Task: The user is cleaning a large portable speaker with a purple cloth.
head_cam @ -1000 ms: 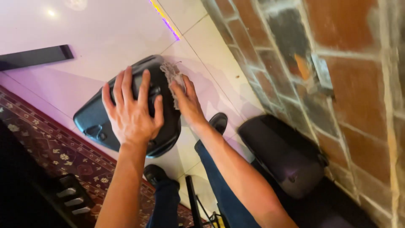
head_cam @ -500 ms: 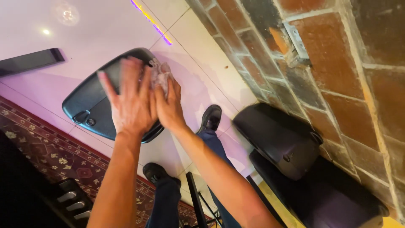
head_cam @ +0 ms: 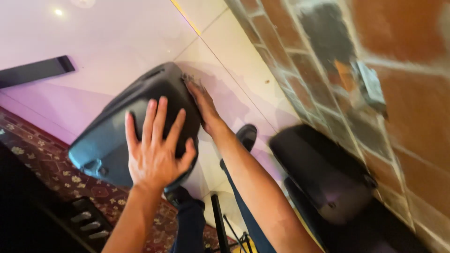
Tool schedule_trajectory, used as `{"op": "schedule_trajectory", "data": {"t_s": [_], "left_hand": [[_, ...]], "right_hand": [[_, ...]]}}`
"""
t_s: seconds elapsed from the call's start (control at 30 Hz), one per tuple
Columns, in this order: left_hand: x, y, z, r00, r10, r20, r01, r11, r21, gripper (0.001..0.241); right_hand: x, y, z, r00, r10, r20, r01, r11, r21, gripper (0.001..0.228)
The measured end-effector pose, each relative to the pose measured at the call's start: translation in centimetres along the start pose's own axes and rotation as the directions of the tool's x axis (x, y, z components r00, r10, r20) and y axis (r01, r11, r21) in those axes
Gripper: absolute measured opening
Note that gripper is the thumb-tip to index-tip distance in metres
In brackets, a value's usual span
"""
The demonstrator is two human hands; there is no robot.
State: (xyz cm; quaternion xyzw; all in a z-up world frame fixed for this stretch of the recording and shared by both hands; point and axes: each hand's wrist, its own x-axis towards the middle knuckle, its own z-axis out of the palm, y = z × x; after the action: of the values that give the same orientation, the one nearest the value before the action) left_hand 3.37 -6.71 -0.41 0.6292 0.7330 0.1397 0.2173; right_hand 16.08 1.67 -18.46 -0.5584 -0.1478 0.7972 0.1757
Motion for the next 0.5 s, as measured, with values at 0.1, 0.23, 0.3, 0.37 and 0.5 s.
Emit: {"op": "schedule_trajectory", "data": {"t_s": [0.1, 0.23, 0.3, 0.37, 0.5], "left_hand": [[0.7, 0.1, -0.3, 1.0, -0.018, 0.003, 0.018, 0.994, 0.107, 0.055], [0.6, -0.3, 0.3, 1.0, -0.016, -0.006, 0.017, 0.994, 0.112, 0.051], [0.6, -0.6, 0.4, 1.0, -0.01, -0.003, 0.01, 0.994, 0.104, 0.05], [0.6, -0.7, 0.4, 1.0, -0.012, -0.009, 0.013, 0.994, 0.106, 0.049], [0.5, -0.9, 0.5, 1.0, 0.01, -0.029, -0.007, 0.995, 0.102, 0.048]], "right_hand": [[4.2, 1.6, -1.2, 1.0, 0.022, 0.007, -0.022, 0.998, 0.052, 0.059], [9.6, 4.7, -3.6, 0.998, -0.044, 0.047, 0.039, 0.994, 0.101, 0.055], [12.1, 5.8, -4.4, 0.997, 0.067, 0.041, -0.071, 0.991, 0.116, 0.051], [13.5, 6.9, -5.2, 0.993, 0.068, 0.101, -0.083, 0.985, 0.152, 0.049], [14.4, 7.4, -6.2, 0.984, 0.115, 0.139, -0.145, 0.963, 0.228, 0.05]]}}
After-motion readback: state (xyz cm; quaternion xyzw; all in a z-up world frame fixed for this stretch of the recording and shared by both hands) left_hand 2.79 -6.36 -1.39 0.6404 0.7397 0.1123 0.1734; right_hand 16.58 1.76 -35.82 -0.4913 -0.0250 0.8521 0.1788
